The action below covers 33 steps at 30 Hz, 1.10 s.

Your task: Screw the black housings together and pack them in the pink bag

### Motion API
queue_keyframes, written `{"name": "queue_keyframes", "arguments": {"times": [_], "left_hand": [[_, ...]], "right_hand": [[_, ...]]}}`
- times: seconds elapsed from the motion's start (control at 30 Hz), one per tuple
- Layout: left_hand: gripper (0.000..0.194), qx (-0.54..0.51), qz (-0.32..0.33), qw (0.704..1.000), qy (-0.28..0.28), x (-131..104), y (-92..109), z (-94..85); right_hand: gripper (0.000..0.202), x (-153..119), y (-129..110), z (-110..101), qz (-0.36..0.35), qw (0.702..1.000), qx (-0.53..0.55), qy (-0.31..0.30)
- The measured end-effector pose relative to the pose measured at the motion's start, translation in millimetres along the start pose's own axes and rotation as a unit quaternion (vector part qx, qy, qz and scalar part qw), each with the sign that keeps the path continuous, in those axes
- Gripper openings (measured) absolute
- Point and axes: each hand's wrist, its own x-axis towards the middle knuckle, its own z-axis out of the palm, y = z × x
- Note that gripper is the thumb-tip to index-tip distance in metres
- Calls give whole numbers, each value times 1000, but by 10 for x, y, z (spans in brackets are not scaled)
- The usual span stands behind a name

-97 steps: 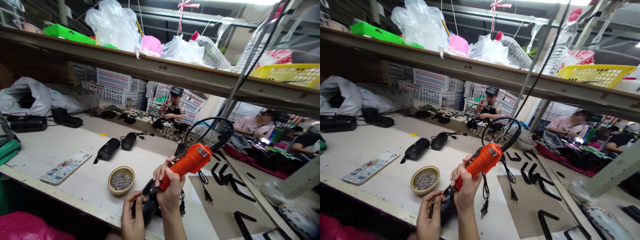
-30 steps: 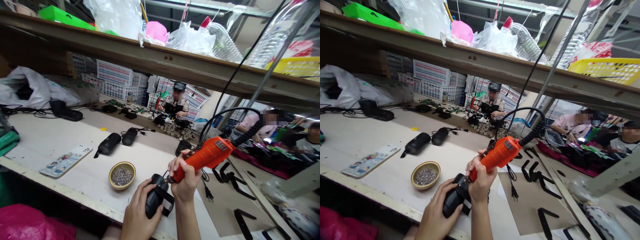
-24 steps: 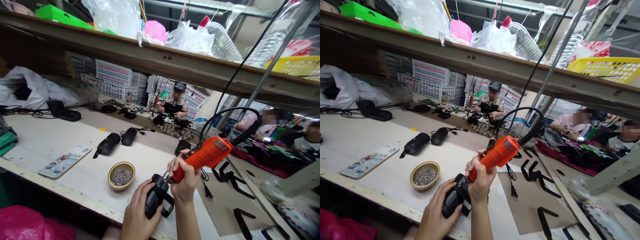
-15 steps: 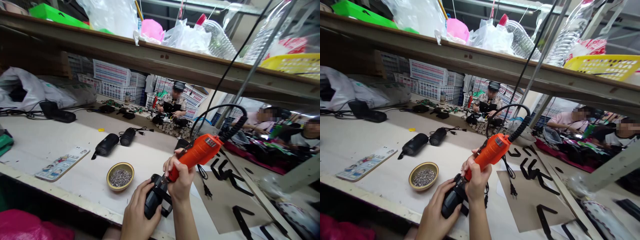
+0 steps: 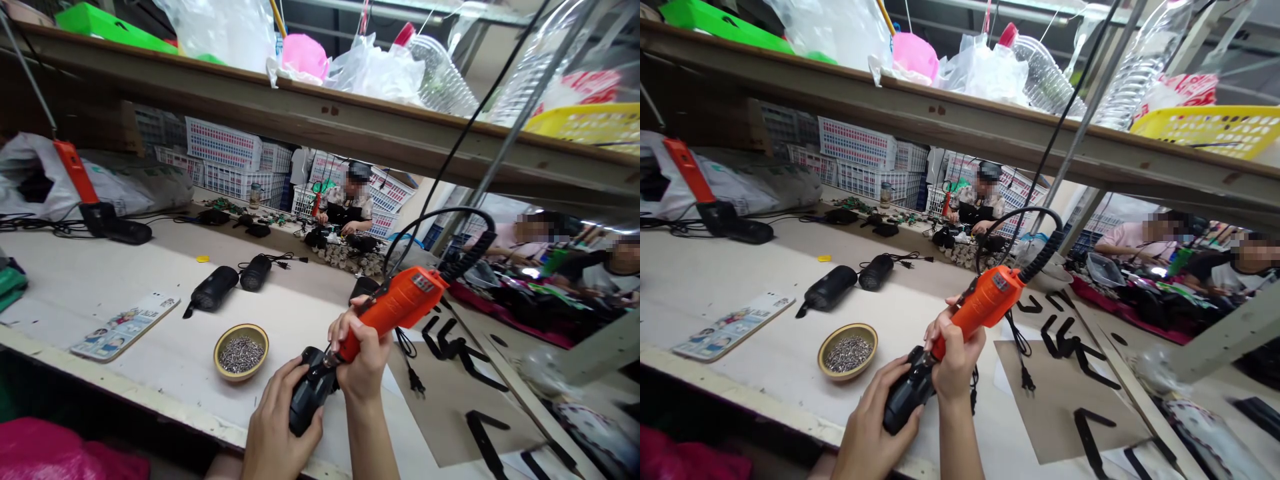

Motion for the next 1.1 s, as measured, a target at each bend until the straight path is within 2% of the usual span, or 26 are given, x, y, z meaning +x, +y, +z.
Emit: {"name": "queue_keyframes", "arguments": {"times": [0.33, 0.53, 0.7, 0.9, 1.1], "left_hand": [[57, 7, 6, 1000, -8, 8, 35, -21], [60, -19, 46, 998, -40, 54, -67, -202], [59, -22, 72, 997, -35, 61, -121, -290], [59, -22, 68, 997, -31, 61, -109, -242], [58, -29, 68, 997, -27, 60, -116, -236]], "right_hand": [[19, 41, -113, -69, -26, 999, -2, 26], [19, 32, -170, -106, -26, 999, 0, 33], [17, -3, -210, -43, -21, 999, 11, 31], [16, -67, -98, 61, 2, 1000, 28, 5], [18, -97, 15, 65, 24, 1000, 15, -6]]}}
